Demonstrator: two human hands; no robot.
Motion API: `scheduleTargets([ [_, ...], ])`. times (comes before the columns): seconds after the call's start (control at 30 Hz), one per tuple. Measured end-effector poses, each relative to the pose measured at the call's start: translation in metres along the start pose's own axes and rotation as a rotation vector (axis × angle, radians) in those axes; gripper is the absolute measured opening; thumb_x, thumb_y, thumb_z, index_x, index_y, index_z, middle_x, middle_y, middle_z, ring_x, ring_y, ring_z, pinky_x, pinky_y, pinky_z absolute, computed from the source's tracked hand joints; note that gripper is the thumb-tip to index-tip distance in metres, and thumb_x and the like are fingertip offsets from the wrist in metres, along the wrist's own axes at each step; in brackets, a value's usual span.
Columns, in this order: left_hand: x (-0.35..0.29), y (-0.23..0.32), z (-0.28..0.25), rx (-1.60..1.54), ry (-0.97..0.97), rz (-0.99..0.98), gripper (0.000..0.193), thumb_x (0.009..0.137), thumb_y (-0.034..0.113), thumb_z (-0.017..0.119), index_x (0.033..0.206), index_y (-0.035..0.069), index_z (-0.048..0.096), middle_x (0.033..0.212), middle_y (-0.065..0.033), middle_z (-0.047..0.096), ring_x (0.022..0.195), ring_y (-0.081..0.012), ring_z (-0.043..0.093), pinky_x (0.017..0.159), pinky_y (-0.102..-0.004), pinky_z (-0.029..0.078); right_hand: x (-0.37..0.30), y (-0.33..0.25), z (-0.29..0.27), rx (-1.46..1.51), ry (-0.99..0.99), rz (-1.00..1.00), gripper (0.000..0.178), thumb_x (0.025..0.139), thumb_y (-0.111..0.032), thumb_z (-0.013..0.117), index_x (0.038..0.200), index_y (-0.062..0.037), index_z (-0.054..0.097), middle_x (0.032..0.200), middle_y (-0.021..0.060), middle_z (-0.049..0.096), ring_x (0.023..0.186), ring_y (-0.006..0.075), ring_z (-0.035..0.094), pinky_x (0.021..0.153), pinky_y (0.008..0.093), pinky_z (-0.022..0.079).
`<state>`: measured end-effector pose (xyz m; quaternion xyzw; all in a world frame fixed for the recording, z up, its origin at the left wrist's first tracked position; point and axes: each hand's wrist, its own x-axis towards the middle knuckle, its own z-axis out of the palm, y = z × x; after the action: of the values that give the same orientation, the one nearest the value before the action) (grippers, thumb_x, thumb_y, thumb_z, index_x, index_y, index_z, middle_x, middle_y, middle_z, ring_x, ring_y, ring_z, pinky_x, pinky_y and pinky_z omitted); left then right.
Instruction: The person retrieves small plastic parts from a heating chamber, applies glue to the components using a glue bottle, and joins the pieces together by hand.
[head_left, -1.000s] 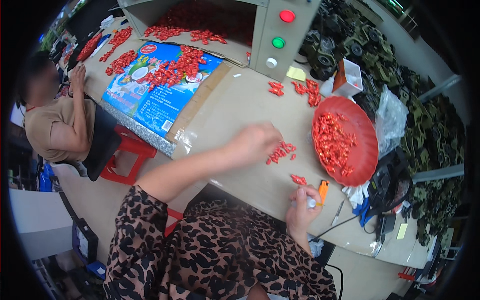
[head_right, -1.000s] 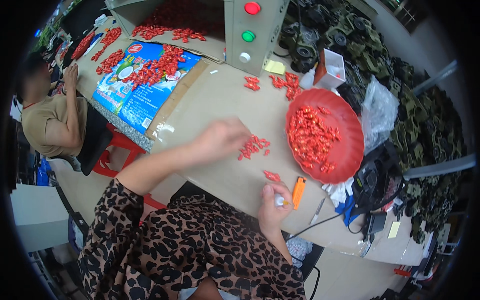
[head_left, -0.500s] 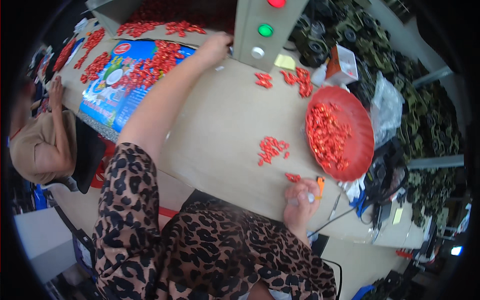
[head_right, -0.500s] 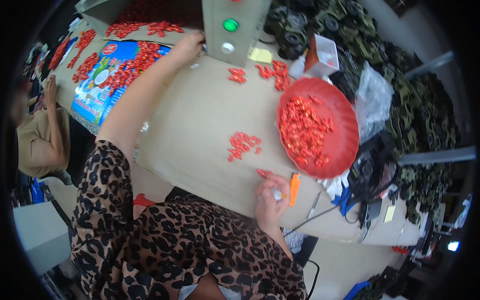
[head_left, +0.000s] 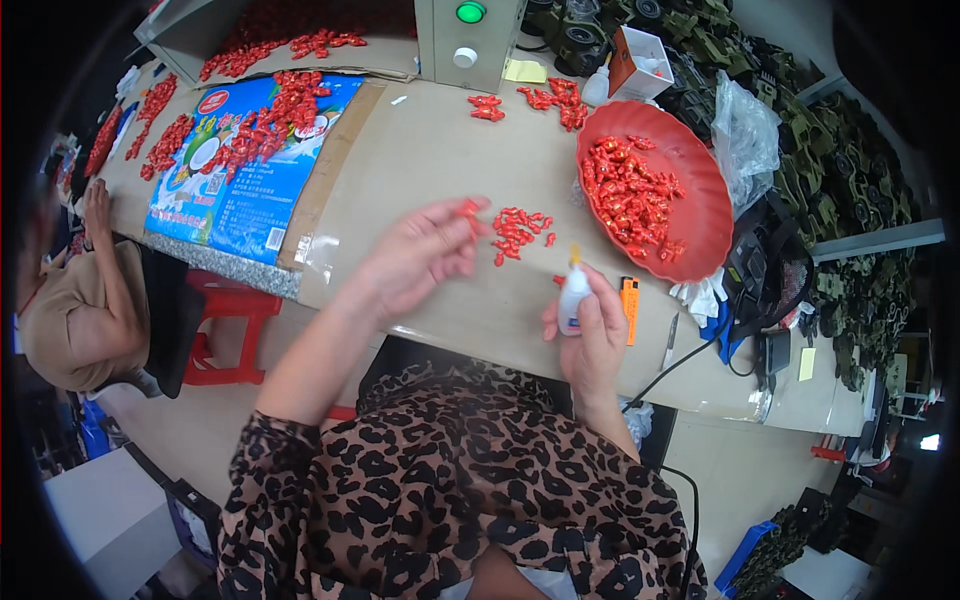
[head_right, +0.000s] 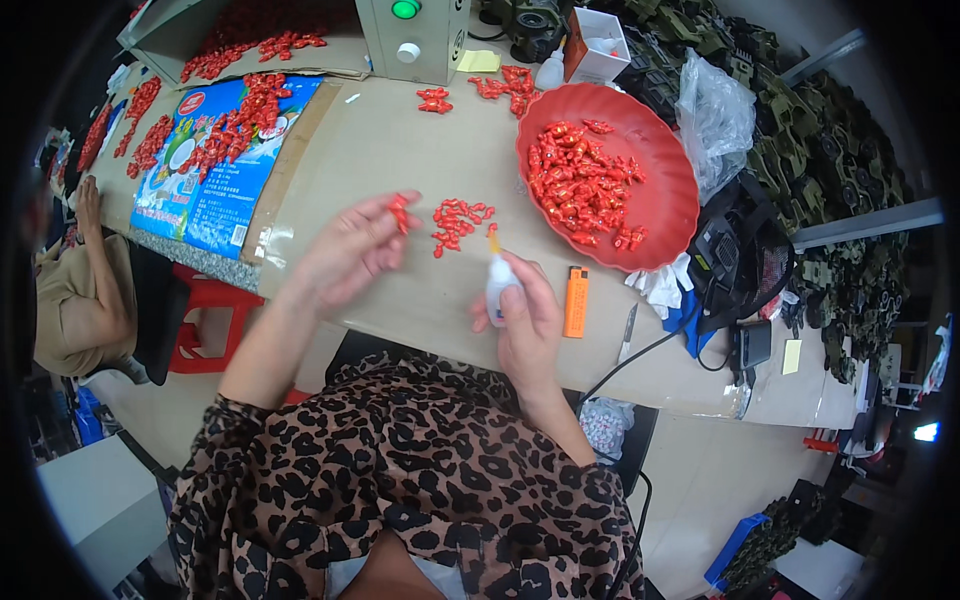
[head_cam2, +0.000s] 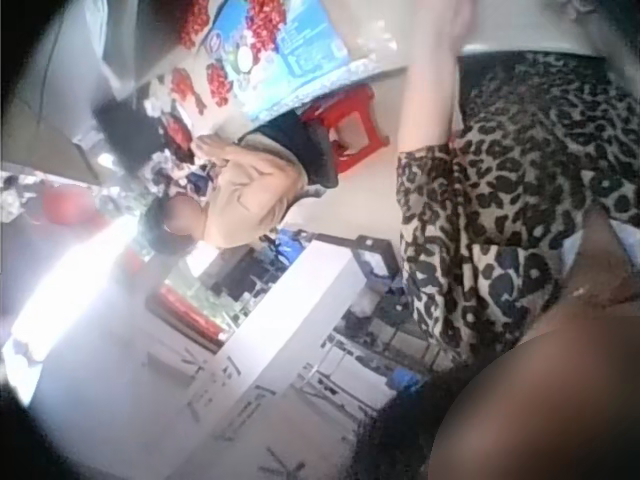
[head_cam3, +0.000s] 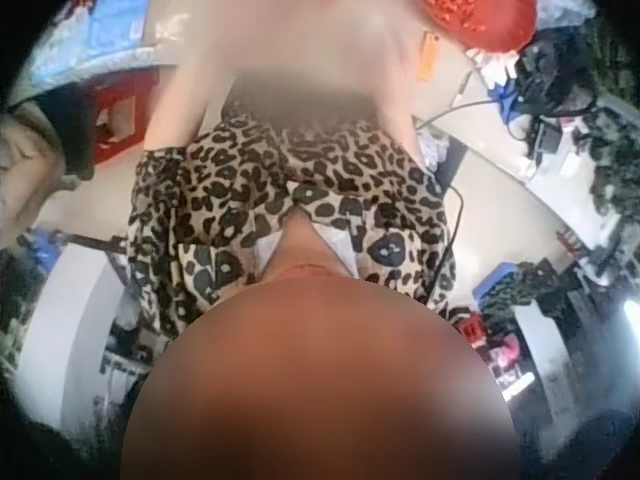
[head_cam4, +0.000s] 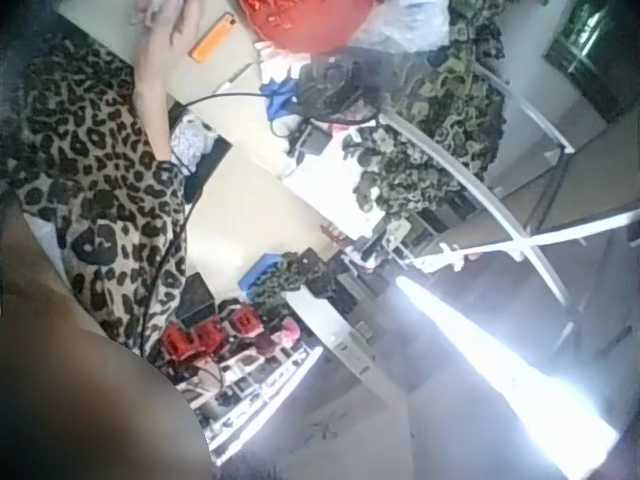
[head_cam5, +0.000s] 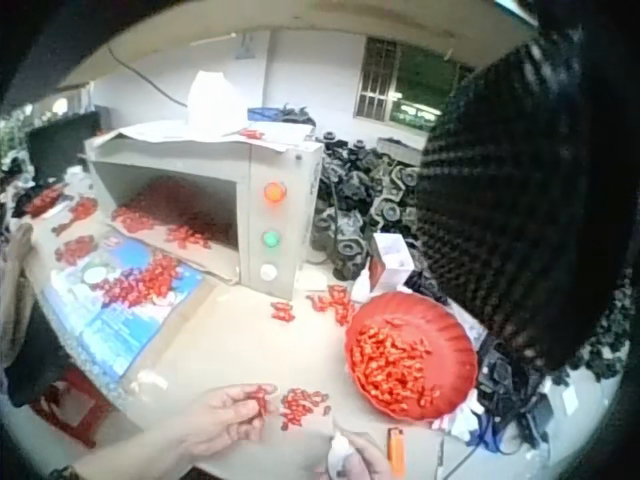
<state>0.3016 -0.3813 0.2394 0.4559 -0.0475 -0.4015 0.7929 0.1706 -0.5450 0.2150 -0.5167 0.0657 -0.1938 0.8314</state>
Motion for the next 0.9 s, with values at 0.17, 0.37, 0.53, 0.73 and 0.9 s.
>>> scheduleTargets([
  [0.17,-0.018,-0.037,0.015,0.053,-0.027,0.107,0.034,0.082,0.007,0.05,0.114,-0.001,0.042,0.092,-0.0073,0.055,0.062,-0.0067,0.053,0.057,-0.0195,0.047,0.001,-0.003,0.002,0.061,-0.02,0.056,0.035,0.079,-0.008,0.053,0.11,0.0037,0.042,0.094,0.009,0.05,0.072,0.0153,0.054,0.055,0.0226,0.042],
  [0.37,-0.019,-0.052,0.022,0.287,0.059,0.294,0.033,0.075,-0.003,0.057,0.105,-0.003,0.044,0.084,-0.0046,0.053,0.063,-0.0063,0.051,0.055,-0.0189,0.046,0.004,0.005,-0.003,0.211,0.079,0.024,0.027,0.077,-0.012,0.058,0.098,-0.0007,0.047,0.093,0.0098,0.052,0.075,0.0161,0.052,0.059,0.023,0.041],
  [0.53,-0.016,-0.068,0.023,0.392,0.147,0.364,0.028,0.072,-0.003,0.061,0.097,0.0,0.049,0.082,-0.0026,0.05,0.064,-0.0038,0.048,0.057,-0.0163,0.044,0.01,0.0,-0.002,0.357,0.007,0.044,0.024,0.079,-0.016,0.057,0.094,-0.0023,0.045,0.089,0.0097,0.05,0.071,0.0166,0.051,0.058,0.0245,0.042],
  [0.73,-0.014,-0.075,0.019,0.425,0.22,0.461,0.029,0.07,-0.003,0.062,0.096,-0.001,0.049,0.082,-0.0022,0.047,0.067,-0.0037,0.048,0.059,-0.0164,0.044,0.007,0.011,0.001,0.02,-0.032,-0.217,0.02,0.08,-0.01,0.054,0.093,-0.0008,0.041,0.09,0.0111,0.047,0.067,0.0145,0.05,0.058,0.0239,0.043],
  [0.9,-0.015,-0.076,0.019,0.505,0.259,0.513,0.028,0.07,-0.003,0.062,0.095,-0.001,0.051,0.085,-0.0039,0.045,0.066,-0.0047,0.048,0.06,-0.017,0.045,-0.002,0.014,0.001,-0.459,-0.045,-0.472,0.024,0.08,-0.014,0.054,0.094,-0.0013,0.039,0.092,0.0138,0.046,0.074,0.0162,0.048,0.065,0.0259,0.042],
])
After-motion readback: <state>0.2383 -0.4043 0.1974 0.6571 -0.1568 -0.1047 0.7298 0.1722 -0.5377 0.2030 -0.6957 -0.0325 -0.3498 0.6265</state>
